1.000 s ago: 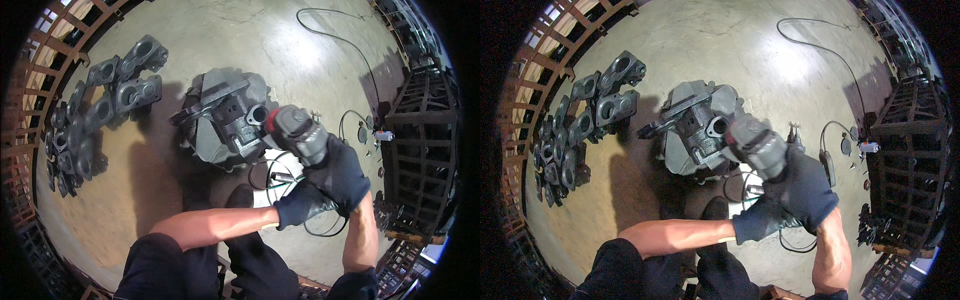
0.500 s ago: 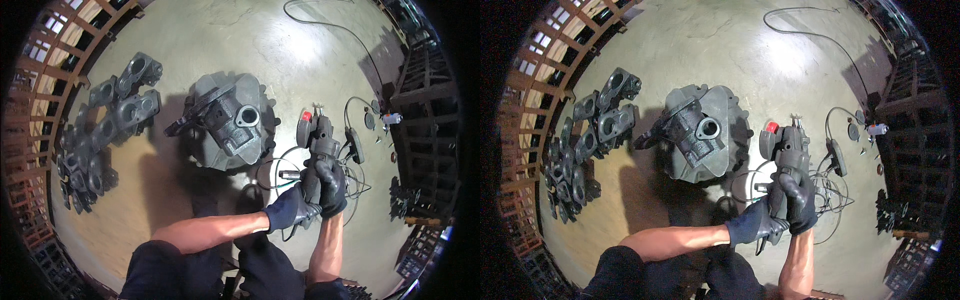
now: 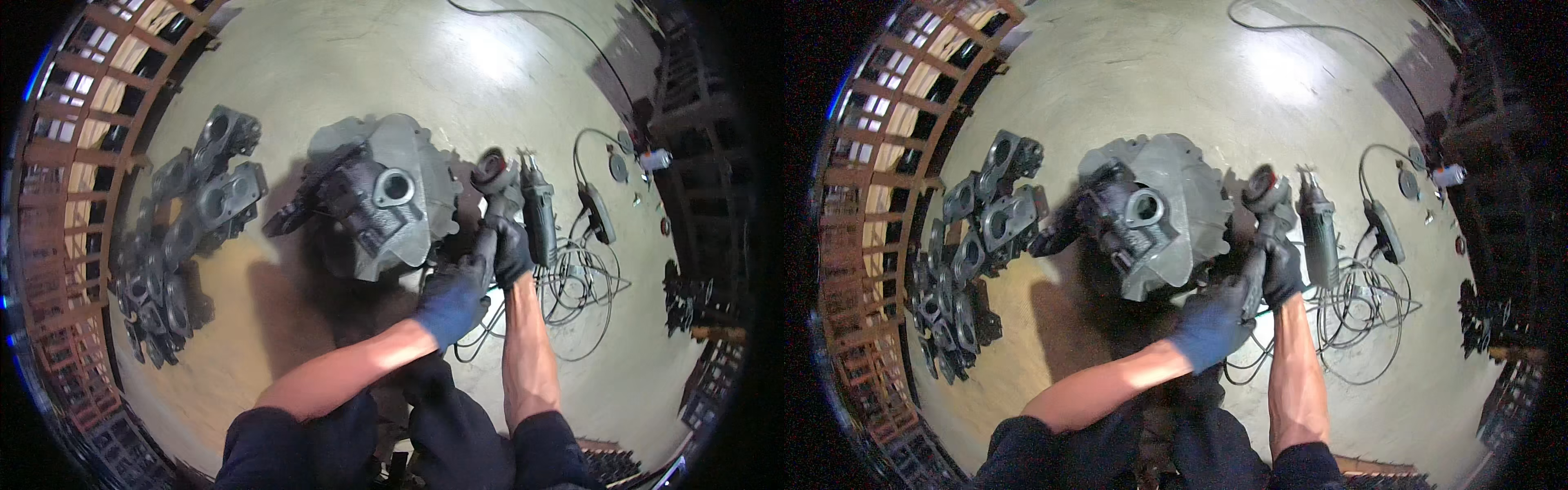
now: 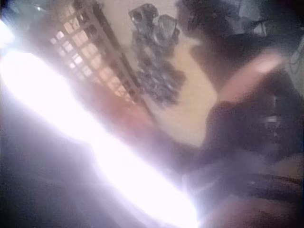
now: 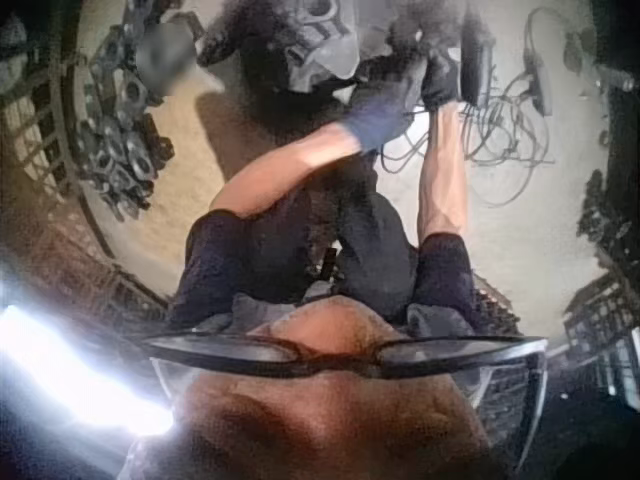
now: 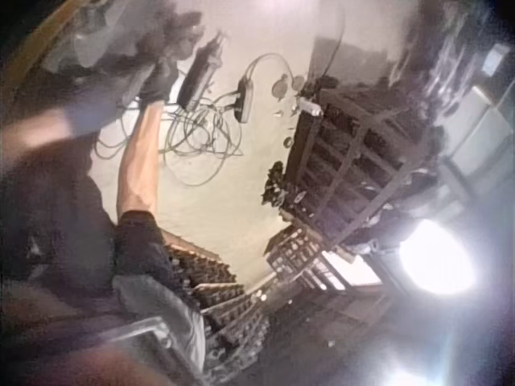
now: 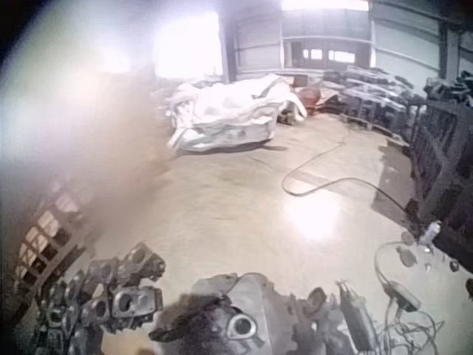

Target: The person uses a handheld angle grinder to smooth the surfaces of several dark metal castings. They pick up each casting, grind its exterior, rotate it to access different sides, and then place the finished piece onto a nearby table with other completed parts.

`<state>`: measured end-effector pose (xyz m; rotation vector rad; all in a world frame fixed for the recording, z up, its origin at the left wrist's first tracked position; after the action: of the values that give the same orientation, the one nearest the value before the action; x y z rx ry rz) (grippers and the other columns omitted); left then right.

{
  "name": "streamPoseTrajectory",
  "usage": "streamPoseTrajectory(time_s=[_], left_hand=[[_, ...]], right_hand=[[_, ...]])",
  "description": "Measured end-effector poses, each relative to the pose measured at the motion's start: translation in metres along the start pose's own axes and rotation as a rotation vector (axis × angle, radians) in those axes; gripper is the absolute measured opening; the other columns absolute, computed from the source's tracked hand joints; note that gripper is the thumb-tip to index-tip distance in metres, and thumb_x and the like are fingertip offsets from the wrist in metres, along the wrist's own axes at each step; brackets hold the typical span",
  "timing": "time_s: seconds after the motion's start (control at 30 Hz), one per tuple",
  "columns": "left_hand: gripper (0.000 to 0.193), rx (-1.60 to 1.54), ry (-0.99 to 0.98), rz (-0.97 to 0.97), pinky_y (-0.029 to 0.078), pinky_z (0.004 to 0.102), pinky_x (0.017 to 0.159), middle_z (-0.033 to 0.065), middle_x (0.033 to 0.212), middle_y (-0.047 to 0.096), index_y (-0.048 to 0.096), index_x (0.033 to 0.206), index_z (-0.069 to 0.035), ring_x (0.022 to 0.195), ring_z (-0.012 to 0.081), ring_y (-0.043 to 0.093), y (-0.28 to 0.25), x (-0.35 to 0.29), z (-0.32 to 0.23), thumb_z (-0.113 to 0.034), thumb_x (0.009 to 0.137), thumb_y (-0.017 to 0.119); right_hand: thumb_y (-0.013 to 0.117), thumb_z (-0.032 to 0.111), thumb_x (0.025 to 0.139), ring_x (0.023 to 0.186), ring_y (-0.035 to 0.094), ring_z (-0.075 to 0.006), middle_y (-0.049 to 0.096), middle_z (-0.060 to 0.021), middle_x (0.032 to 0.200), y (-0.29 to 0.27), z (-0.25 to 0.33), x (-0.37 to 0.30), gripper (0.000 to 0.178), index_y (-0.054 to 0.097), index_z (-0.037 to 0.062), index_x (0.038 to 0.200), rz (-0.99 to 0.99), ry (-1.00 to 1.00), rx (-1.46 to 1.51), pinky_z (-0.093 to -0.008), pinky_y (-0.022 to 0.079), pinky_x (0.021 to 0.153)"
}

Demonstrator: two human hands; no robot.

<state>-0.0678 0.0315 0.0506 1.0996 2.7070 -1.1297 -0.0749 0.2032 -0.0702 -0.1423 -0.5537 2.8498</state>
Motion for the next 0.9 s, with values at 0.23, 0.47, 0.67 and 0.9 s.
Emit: streamPoseTrajectory(time_s=[0.23,0.47,0.67,0.9], left_hand=[[0.027,0.146,0.279,-0.982,0.052,0.0374,0.087,0.0165,0.103,0.068,0.065,0.114,-0.001,0.096,0.0265,0.068,-0.184,-0.005,0.009,-0.024,0.099,0.061],[0.04,0.581,0.57,-0.297,0.053,0.0397,0.09,0.0188,0.111,0.069,0.064,0.121,-0.001,0.104,0.0336,0.067,-0.213,0.041,0.085,-0.002,0.081,0.07],[0.042,0.451,0.53,-0.254,0.056,0.0396,0.084,0.0163,0.105,0.071,0.065,0.118,-0.003,0.099,0.0339,0.07,-0.22,0.032,0.078,0.003,0.077,0.07],[0.042,-0.133,0.126,-0.187,0.054,0.0373,0.089,0.0185,0.105,0.069,0.065,0.119,-0.003,0.097,0.0299,0.068,-0.213,0.053,0.109,-0.018,0.08,0.067]], right_hand=[[0.064,0.019,0.09,0.086,0.069,-0.0224,0.072,-0.0129,0.097,0.021,-0.084,0.039,0.029,0.067,0.0003,0.111,-0.034,0.247,0.595,-0.038,0.057,0.082],[0.067,0.024,0.087,0.084,0.072,-0.0286,0.074,-0.0175,0.094,-0.001,-0.081,0.051,0.028,0.071,0.0066,0.108,0.11,0.237,-0.206,-0.0379,0.055,0.075],[0.063,0.042,0.089,0.102,0.068,-0.0393,0.072,-0.0221,0.106,-0.045,0.001,0.01,0.049,0.071,-0.002,0.109,0.116,0.42,-0.537,-0.0428,0.052,0.09],[0.077,0.03,0.074,0.097,0.067,-0.0362,0.07,-0.0133,0.112,-0.023,-0.046,-0.079,0.048,0.065,0.0179,0.12,0.244,-0.021,-0.872,-0.042,0.055,0.083]])
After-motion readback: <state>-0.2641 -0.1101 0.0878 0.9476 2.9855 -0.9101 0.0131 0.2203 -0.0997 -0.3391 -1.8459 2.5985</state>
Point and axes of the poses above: each hand's wrist, its own x-axis towards the middle knuckle, its own y-axis out of the palm, z = x × y, the point moved 3 cm from there along x, towards the middle knuckle
